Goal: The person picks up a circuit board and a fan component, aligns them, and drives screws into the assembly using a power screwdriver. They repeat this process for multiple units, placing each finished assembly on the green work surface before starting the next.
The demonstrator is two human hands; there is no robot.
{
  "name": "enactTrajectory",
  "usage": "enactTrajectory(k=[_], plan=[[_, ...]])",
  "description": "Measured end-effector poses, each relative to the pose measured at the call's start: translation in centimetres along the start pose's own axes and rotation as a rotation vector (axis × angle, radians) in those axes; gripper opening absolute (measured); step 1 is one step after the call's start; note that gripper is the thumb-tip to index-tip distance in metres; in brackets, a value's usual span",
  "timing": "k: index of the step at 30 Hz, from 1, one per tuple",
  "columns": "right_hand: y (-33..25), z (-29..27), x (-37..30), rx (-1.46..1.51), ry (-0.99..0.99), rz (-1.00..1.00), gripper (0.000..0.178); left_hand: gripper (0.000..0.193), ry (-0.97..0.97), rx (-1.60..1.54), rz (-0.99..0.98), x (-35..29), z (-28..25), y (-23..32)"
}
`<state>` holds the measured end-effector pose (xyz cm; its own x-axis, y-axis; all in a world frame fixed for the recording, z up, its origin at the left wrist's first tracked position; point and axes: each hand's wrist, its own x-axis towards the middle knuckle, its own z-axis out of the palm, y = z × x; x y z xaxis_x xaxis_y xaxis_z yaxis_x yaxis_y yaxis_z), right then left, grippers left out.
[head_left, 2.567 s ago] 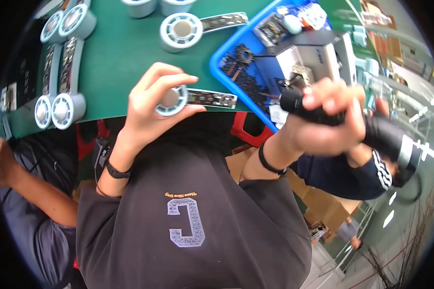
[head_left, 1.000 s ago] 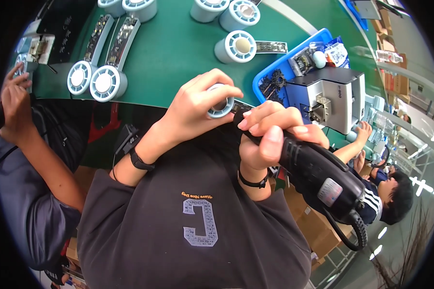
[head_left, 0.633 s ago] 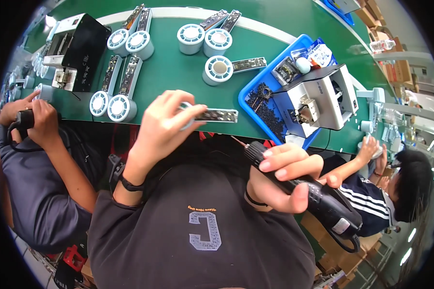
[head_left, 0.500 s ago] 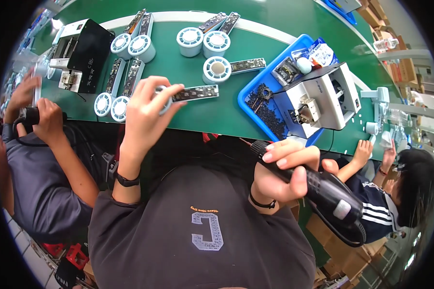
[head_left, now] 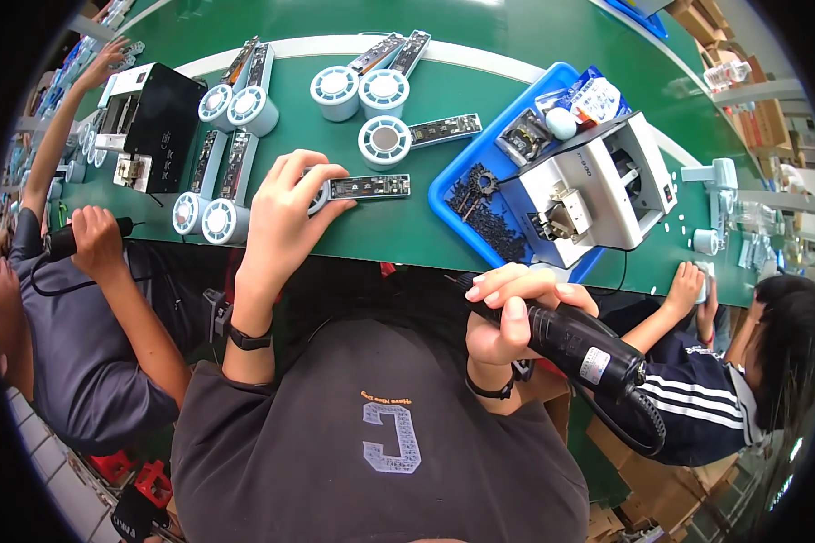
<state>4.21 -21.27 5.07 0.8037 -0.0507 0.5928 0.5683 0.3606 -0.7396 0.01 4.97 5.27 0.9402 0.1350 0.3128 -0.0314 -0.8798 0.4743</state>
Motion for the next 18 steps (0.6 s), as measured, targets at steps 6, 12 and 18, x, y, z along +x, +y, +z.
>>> enactTrajectory(k=[6,12,18], plan=[[0.5,-0.1,-0.1,-0.014,0.036,0.057,0.054,0.05,0.2,-0.007,0.077,3.7,1.2,3.5],[0.5,-0.2,0.1,-0.036,0.003,0.054,0.054,0.051,0.038,-0.054,-0.023,5.5,2.5,2.6],[1.3,-0.2,-0.2,-0.04,0.036,0.096,0.054,0.05,0.031,-0.045,0.012,5.8,2.8,2.3]])
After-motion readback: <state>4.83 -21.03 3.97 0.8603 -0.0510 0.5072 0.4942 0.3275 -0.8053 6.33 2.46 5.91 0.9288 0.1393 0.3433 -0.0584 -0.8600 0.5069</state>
